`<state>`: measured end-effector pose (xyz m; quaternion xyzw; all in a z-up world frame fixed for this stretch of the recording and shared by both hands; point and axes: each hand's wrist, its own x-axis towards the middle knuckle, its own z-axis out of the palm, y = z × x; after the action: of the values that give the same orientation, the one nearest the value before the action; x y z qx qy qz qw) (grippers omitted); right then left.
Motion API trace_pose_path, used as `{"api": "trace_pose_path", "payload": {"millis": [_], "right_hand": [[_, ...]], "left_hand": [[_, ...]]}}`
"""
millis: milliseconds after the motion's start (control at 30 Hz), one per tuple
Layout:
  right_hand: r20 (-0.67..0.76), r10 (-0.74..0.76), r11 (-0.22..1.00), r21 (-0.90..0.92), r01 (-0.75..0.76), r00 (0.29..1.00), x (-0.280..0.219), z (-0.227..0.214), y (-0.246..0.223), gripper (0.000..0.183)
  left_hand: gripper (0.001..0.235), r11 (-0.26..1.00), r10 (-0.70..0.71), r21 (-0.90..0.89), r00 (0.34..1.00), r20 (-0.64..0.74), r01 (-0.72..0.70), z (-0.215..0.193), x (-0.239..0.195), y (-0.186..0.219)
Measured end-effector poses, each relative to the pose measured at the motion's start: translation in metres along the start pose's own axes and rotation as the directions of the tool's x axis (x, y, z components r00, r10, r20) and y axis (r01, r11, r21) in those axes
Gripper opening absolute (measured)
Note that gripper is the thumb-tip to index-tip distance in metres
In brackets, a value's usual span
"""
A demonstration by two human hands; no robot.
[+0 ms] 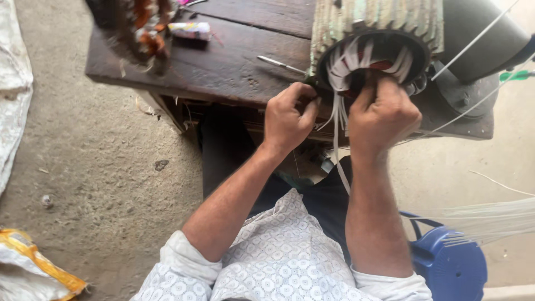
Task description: The person works on an electric motor stator, repeatedly inserting and adjusting white insulating tape into the winding slots. They use a hammer to tap the stator housing and continue manipulating the tape and wires by hand throughout the clip.
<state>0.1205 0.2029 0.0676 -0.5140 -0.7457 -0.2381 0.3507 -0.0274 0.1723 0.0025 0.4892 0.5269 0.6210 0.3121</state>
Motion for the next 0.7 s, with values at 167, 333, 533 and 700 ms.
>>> {"api": "trace_pose_path", "payload": {"millis": [167, 333, 533, 700], "right_hand": [[-0.046, -0.041, 0.990, -0.134, 0.034, 0.998, 0.000, 0.013, -0.001, 0.004], [0.020, -0.006, 0.978, -0.208, 0.010, 1.000, 0.009, 0.006, -0.012, 0.002], [0.101, 0.064, 0.951, -0.308, -0.030, 0.993, 0.027, 0.003, -0.025, 0.004], [0.190, 0.084, 0.954, -0.300, -0.023, 0.978, 0.022, 0.014, -0.016, 0.007]], "left_hand": [[0.012, 1.000, -0.007, 0.012, 1.000, 0.018, 0.007, -0.003, -0.006, -0.011], [0.015, 0.999, 0.016, 0.045, 0.999, 0.030, -0.017, -0.003, -0.013, -0.010], [0.031, 0.966, 0.209, 0.170, 0.976, -0.064, -0.196, -0.002, -0.014, 0.004], [0.044, 0.872, 0.270, 0.423, 0.963, 0.006, -0.247, 0.004, -0.016, -0.012]]}}
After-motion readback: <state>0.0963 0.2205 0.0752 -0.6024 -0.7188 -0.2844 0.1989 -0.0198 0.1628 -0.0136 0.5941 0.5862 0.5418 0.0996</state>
